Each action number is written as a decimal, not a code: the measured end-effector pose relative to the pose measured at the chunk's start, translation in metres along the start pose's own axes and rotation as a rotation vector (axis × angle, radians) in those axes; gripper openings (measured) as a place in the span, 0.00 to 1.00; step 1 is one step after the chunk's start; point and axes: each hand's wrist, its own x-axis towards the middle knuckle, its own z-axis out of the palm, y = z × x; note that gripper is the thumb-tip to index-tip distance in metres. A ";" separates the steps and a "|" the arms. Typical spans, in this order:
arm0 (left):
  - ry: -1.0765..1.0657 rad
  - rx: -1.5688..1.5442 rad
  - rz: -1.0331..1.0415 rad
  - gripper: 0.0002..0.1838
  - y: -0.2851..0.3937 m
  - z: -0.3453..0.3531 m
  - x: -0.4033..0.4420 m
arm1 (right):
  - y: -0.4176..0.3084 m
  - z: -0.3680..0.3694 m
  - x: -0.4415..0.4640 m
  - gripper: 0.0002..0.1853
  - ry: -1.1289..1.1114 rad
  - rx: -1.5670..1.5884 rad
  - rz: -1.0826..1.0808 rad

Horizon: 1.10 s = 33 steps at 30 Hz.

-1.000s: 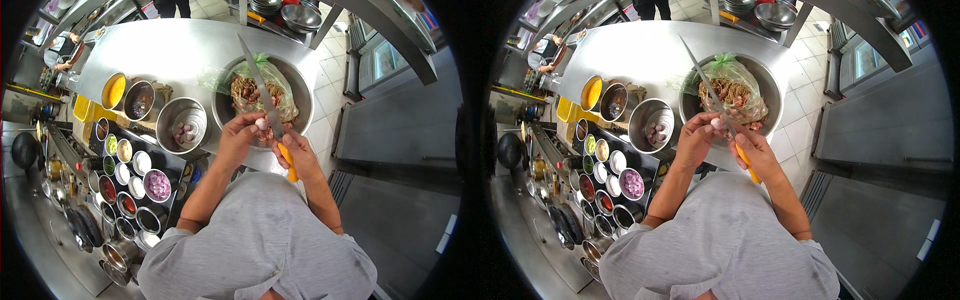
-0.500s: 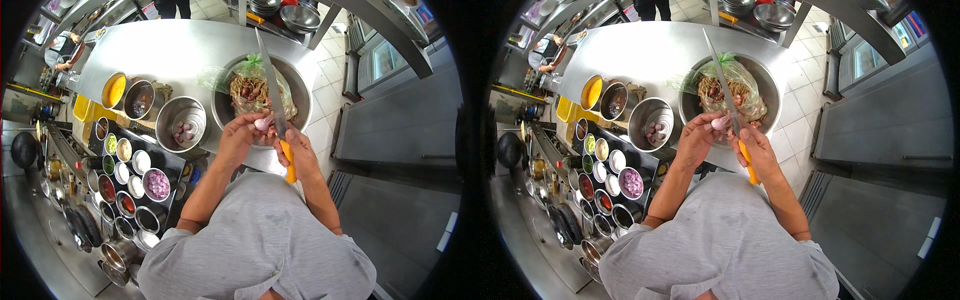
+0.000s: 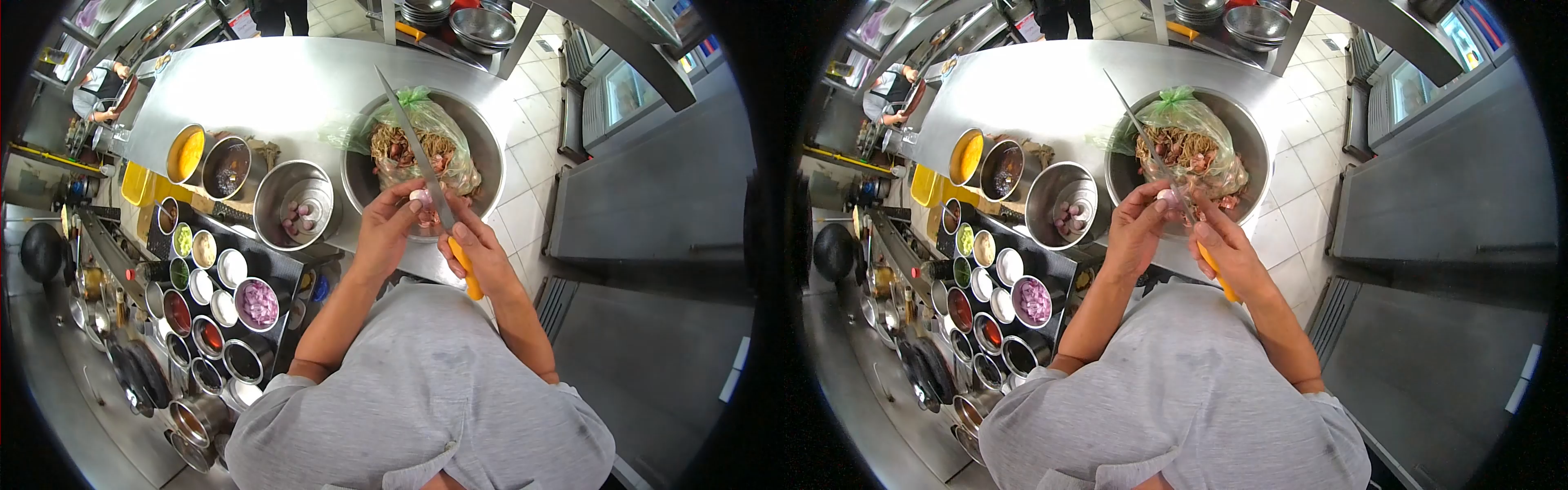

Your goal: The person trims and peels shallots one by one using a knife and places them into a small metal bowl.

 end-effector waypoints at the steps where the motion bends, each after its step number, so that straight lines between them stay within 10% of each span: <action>1: 0.022 0.068 0.047 0.17 -0.002 0.003 0.001 | -0.001 0.001 0.001 0.30 -0.006 -0.011 0.006; 33: 0.062 -0.143 -0.029 0.15 -0.002 0.004 0.016 | 0.001 -0.018 0.010 0.29 0.208 -0.021 -0.048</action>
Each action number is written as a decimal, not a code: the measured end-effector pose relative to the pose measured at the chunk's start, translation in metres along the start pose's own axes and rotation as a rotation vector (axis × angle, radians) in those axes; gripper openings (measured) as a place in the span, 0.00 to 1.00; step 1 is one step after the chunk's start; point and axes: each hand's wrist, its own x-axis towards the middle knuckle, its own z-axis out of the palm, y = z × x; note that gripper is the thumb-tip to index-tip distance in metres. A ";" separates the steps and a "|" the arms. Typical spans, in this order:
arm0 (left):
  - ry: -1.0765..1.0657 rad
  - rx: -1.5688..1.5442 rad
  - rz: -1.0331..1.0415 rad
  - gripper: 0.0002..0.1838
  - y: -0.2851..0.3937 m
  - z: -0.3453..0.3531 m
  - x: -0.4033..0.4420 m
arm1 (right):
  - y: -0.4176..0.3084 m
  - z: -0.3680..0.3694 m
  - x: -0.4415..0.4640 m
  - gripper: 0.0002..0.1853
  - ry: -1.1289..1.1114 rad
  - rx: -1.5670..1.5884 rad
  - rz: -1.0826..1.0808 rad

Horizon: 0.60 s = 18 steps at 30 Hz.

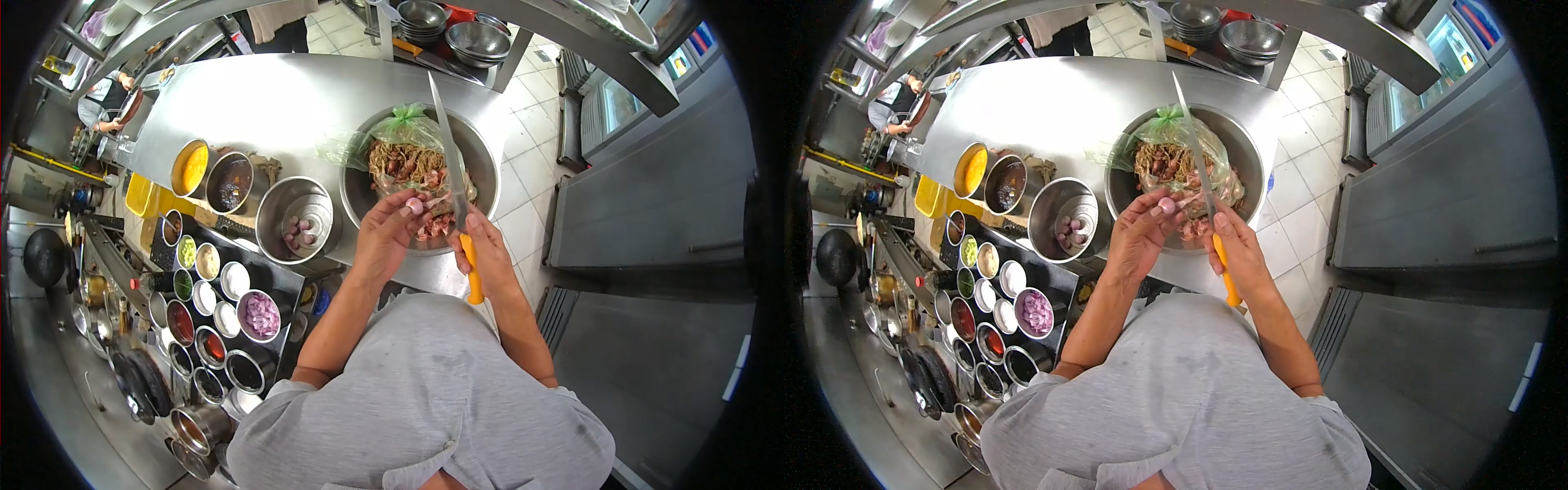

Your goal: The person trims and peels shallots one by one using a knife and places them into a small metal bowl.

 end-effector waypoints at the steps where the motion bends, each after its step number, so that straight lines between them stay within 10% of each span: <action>1: -0.007 -0.020 -0.003 0.15 0.001 -0.001 -0.001 | 0.000 0.001 0.001 0.28 0.024 0.009 0.014; 18: -0.001 -0.081 -0.004 0.16 -0.005 -0.017 0.007 | 0.008 -0.011 0.014 0.17 0.068 -0.067 0.043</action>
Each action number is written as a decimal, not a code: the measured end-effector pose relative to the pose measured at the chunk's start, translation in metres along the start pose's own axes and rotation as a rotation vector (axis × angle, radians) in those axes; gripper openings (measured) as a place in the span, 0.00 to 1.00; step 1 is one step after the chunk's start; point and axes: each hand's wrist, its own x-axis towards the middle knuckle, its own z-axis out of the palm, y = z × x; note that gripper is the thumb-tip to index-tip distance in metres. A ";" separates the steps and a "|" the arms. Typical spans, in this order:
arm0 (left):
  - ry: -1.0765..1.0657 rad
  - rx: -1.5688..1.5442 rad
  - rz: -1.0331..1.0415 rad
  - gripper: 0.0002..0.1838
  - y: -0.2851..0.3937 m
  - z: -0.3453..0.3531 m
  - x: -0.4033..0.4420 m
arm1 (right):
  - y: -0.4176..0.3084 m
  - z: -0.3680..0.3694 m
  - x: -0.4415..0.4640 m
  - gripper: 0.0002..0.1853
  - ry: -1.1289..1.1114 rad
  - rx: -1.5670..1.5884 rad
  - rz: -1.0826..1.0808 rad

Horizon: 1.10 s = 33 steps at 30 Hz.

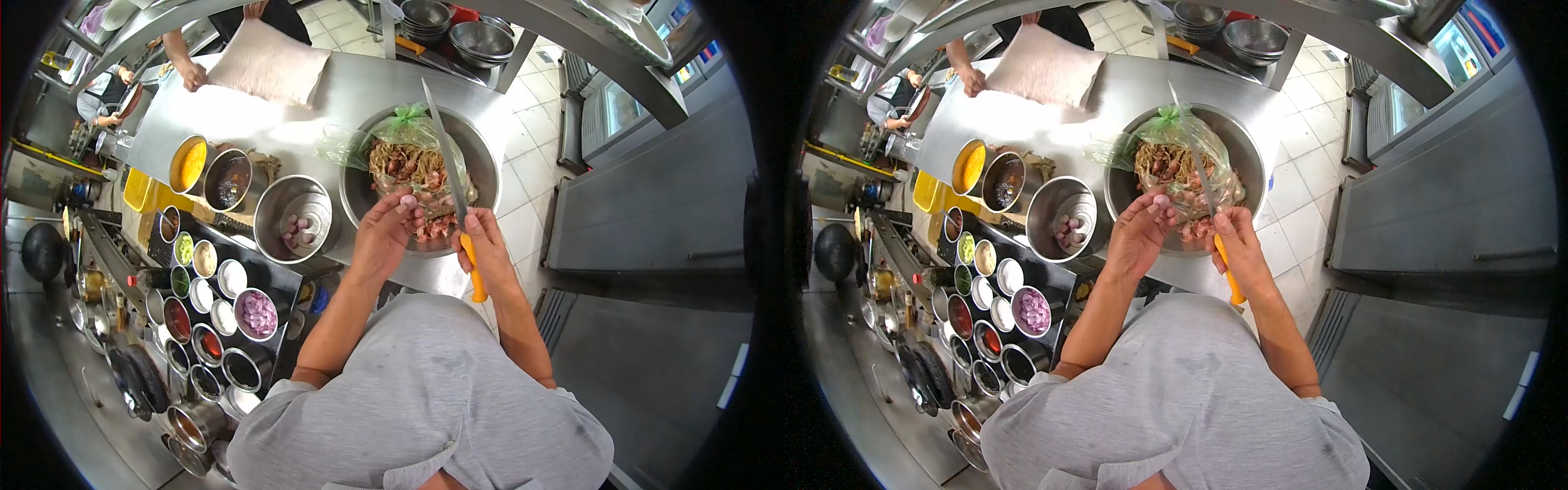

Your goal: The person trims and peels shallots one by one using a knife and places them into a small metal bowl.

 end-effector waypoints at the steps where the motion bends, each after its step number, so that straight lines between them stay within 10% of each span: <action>1: -0.001 0.000 -0.001 0.16 0.001 0.002 0.000 | 0.000 0.000 0.000 0.17 -0.004 -0.011 -0.017; 10: 0.005 0.138 0.096 0.17 -0.003 0.010 0.001 | -0.008 0.000 -0.003 0.36 -0.083 -0.124 -0.111; 33: -0.075 0.179 0.143 0.16 0.002 0.005 -0.002 | -0.010 0.006 0.004 0.32 -0.255 -0.321 -0.236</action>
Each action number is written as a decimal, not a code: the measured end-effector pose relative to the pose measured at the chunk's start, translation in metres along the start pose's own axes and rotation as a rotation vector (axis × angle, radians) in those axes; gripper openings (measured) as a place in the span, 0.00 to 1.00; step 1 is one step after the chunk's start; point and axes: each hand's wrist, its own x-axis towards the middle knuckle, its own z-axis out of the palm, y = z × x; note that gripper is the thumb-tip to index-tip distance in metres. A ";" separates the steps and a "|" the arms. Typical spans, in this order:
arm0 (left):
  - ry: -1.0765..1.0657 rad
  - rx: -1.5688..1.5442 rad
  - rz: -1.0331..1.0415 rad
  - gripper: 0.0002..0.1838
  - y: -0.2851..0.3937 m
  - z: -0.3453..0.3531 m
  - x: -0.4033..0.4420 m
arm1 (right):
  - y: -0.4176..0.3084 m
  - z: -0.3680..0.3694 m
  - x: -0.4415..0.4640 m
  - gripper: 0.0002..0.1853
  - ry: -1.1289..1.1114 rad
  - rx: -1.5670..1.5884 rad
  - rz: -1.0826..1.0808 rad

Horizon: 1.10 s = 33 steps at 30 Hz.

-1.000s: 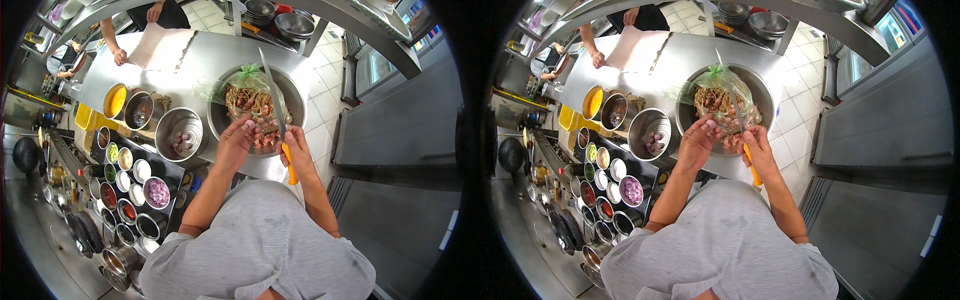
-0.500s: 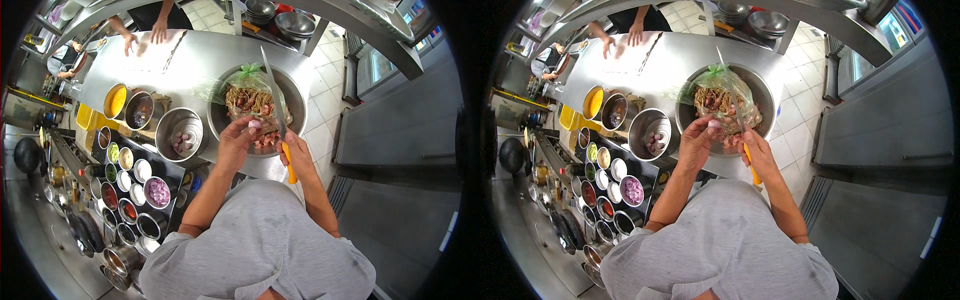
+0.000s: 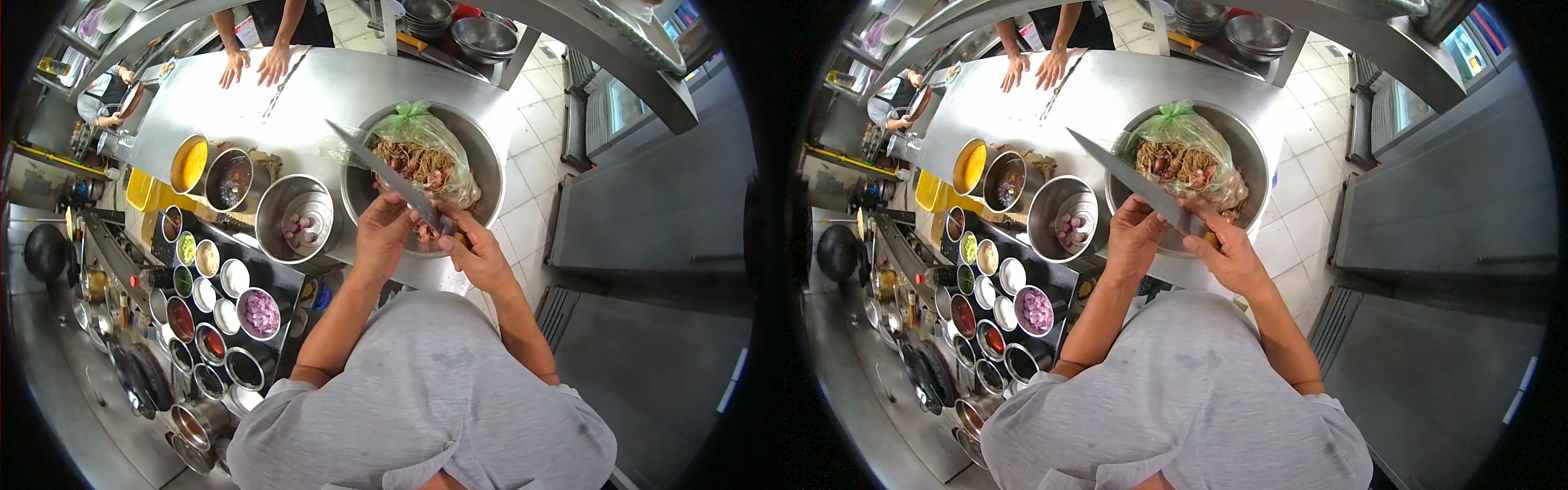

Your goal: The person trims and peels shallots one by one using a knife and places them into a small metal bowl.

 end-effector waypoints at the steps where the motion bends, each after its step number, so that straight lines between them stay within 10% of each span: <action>1: 0.002 -0.005 0.005 0.17 0.002 0.002 -0.001 | -0.002 0.001 0.001 0.32 -0.015 -0.070 -0.042; 20: 0.042 0.254 0.039 0.17 0.004 -0.001 -0.004 | -0.006 0.006 0.000 0.29 -0.006 -0.156 -0.221; 28: 0.023 0.167 0.016 0.18 0.008 0.006 -0.004 | -0.005 -0.002 -0.006 0.31 -0.077 0.465 0.188; 33: 0.018 0.100 0.018 0.19 0.006 0.006 -0.003 | -0.002 -0.005 -0.003 0.33 -0.128 0.296 0.071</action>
